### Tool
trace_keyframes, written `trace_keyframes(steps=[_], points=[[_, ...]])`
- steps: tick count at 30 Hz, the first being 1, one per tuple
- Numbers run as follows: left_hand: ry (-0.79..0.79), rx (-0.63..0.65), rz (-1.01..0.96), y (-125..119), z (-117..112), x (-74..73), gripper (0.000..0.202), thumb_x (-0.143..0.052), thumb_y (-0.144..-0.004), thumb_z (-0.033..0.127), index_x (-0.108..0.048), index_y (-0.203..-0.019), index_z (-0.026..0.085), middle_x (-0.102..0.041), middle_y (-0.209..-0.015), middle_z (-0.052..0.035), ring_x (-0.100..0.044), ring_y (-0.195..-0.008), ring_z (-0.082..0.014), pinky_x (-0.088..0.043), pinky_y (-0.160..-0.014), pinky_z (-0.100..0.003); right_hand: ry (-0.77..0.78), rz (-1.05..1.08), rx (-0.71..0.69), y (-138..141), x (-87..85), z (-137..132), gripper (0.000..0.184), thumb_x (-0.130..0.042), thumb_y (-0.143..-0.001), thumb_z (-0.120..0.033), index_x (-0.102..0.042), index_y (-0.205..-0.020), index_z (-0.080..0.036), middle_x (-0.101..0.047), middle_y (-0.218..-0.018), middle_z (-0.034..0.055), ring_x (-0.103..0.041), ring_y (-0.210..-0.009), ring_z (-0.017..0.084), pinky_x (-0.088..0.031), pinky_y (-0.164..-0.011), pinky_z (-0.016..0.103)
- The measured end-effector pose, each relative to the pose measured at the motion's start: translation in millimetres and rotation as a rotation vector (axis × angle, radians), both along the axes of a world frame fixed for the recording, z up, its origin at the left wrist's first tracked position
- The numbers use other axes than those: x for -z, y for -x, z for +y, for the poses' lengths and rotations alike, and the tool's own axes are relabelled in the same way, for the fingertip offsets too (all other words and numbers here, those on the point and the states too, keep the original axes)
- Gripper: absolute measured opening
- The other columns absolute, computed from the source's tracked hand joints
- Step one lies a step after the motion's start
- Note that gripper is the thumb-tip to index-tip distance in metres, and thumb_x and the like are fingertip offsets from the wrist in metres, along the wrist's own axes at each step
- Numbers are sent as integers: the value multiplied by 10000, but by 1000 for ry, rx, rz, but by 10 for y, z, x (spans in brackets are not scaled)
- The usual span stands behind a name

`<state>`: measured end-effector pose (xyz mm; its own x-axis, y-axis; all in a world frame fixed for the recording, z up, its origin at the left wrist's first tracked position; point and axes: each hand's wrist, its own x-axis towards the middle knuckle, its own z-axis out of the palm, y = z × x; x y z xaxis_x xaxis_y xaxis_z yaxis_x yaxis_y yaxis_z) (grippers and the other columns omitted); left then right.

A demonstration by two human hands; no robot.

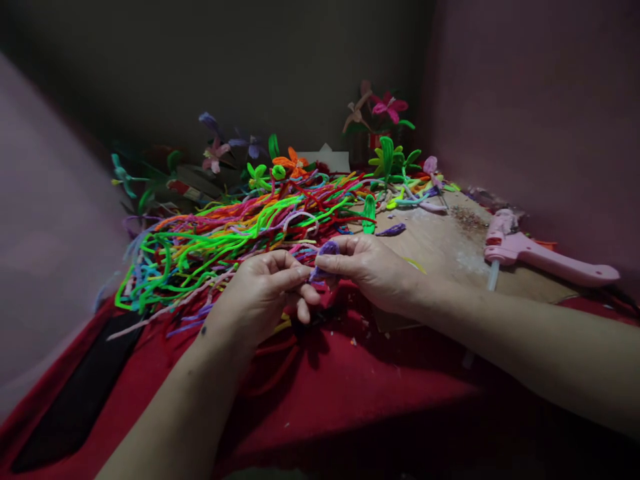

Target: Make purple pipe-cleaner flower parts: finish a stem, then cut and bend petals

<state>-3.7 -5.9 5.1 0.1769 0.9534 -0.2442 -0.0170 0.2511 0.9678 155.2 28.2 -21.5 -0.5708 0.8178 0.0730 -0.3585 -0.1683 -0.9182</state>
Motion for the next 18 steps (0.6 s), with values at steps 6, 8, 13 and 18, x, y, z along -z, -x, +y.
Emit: trace_keyframes(steps=[6, 8, 13, 18], points=[[57, -18, -60, -16, 7, 3, 118, -610, -685, 117, -501, -642, 135, -665, -497, -67, -575, -328, -148, -441, -341, -192, 6, 9, -87, -4, 12, 14, 65, -616, -739, -154, -614, -689, -113, -607, -603, -4, -524, -541, 72, -416, -580, 210], [61, -10, -54, -25, 13, 7, 105, -609, -679, 125, -510, -644, 133, -665, -494, -74, -576, -328, -152, -443, -340, -195, -10, -14, -119, -7, 20, 22, 70, -606, -748, -171, -619, -717, -110, -613, -610, 5, -529, -548, 81, -419, -588, 220], [45, -13, 17, -16, 15, -15, 98, -616, -669, 148, -519, -658, 134, -659, -487, -75, -588, -350, -157, -452, -363, -203, -44, -55, -99, -16, 13, 14, 81, -594, -758, -178, -607, -713, -111, -600, -604, 1, -514, -544, 77, -408, -579, 216], [10, -1, 201, -7, -3, -40, 168, -630, -694, 242, -482, -682, 162, -631, -470, -44, -538, -333, -144, -397, -339, -210, -91, -125, -39, -20, -40, -4, 108, -600, -756, -203, -601, -690, -118, -588, -598, -4, -505, -532, 80, -409, -556, 222]])
